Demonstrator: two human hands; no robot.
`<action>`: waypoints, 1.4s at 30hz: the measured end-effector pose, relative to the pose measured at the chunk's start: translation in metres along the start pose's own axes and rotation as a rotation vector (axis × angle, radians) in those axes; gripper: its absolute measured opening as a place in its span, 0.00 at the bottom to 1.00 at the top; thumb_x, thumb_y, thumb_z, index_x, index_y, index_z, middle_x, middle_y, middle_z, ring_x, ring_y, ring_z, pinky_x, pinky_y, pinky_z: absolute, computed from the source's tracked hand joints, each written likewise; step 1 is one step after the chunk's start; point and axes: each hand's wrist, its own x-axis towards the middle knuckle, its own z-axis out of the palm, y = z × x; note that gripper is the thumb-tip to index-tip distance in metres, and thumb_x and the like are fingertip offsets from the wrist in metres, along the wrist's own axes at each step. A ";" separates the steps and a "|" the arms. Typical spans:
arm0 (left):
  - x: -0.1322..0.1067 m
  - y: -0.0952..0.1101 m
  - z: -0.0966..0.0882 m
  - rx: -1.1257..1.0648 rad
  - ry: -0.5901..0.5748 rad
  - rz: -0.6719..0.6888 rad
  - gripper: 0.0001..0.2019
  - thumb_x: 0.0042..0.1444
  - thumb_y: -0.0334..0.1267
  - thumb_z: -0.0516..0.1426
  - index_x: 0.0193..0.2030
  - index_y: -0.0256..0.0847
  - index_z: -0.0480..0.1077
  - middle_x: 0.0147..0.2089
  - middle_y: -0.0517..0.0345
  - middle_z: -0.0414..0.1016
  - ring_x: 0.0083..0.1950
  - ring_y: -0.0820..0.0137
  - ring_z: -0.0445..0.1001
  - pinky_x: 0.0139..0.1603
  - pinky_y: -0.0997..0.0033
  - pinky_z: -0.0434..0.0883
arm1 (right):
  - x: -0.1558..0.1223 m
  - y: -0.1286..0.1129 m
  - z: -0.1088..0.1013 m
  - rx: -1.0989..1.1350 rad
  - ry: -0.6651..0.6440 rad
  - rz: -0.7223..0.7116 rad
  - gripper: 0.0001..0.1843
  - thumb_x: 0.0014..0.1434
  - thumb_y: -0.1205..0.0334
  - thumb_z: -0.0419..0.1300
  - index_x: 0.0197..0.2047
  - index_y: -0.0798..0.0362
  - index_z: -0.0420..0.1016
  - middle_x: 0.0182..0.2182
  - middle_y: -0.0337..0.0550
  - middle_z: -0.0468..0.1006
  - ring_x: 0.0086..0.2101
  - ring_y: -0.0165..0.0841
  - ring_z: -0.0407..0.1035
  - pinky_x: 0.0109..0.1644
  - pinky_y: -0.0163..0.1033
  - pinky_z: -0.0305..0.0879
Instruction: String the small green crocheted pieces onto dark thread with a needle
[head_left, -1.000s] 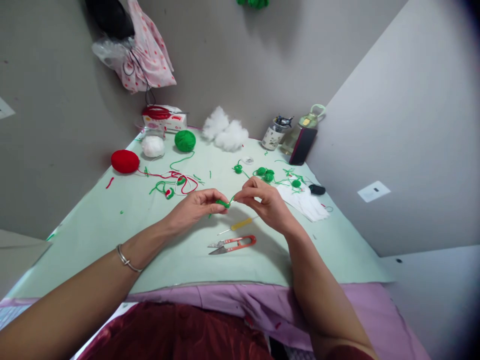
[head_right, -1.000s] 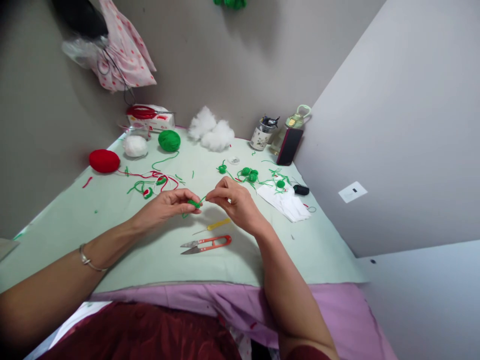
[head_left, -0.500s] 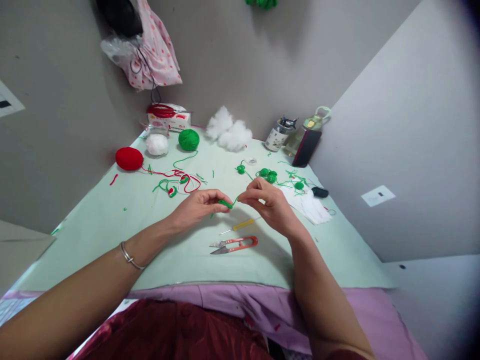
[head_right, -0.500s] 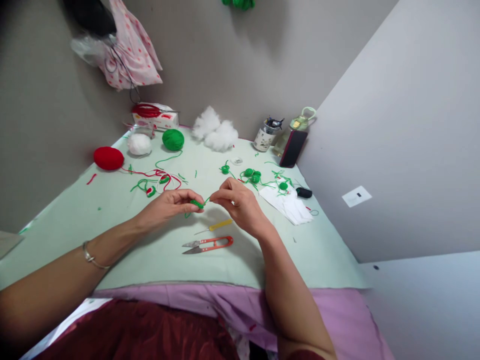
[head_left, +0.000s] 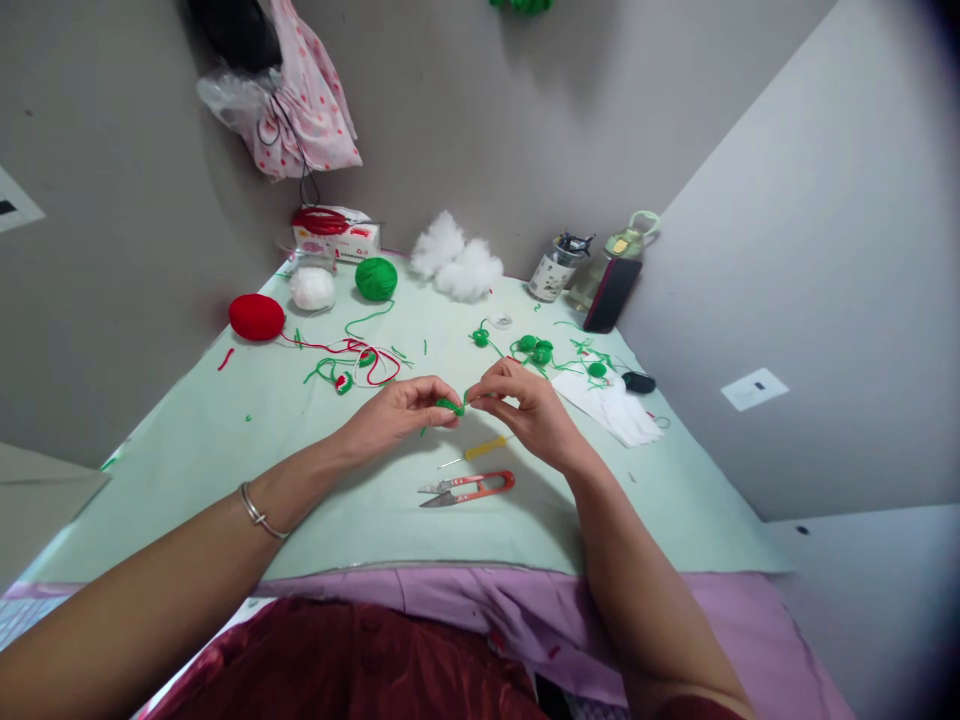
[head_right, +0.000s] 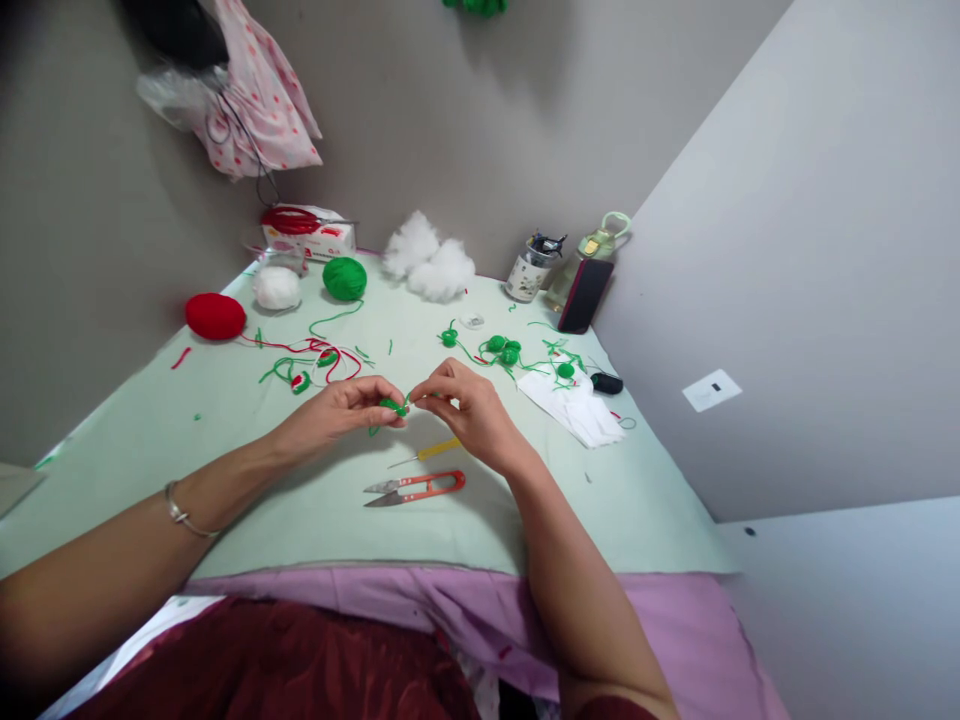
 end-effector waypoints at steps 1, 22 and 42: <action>0.000 0.000 0.000 -0.004 0.009 -0.001 0.11 0.56 0.44 0.67 0.41 0.42 0.76 0.41 0.58 0.78 0.47 0.65 0.79 0.54 0.64 0.68 | 0.000 0.000 0.002 0.023 0.021 0.030 0.06 0.64 0.67 0.63 0.43 0.50 0.80 0.34 0.40 0.73 0.35 0.30 0.69 0.38 0.37 0.66; 0.003 0.000 0.000 -0.049 0.111 -0.012 0.12 0.54 0.42 0.68 0.38 0.40 0.72 0.36 0.61 0.75 0.39 0.69 0.79 0.45 0.67 0.70 | -0.003 -0.020 0.019 -0.056 -0.029 0.035 0.04 0.70 0.65 0.53 0.45 0.50 0.68 0.37 0.42 0.76 0.36 0.31 0.71 0.42 0.37 0.66; 0.007 -0.007 0.004 0.032 0.104 -0.037 0.14 0.48 0.42 0.69 0.35 0.38 0.72 0.33 0.61 0.75 0.37 0.68 0.77 0.43 0.66 0.70 | -0.003 -0.032 0.021 0.160 0.096 -0.112 0.06 0.71 0.61 0.55 0.43 0.51 0.73 0.44 0.48 0.79 0.32 0.28 0.73 0.32 0.34 0.66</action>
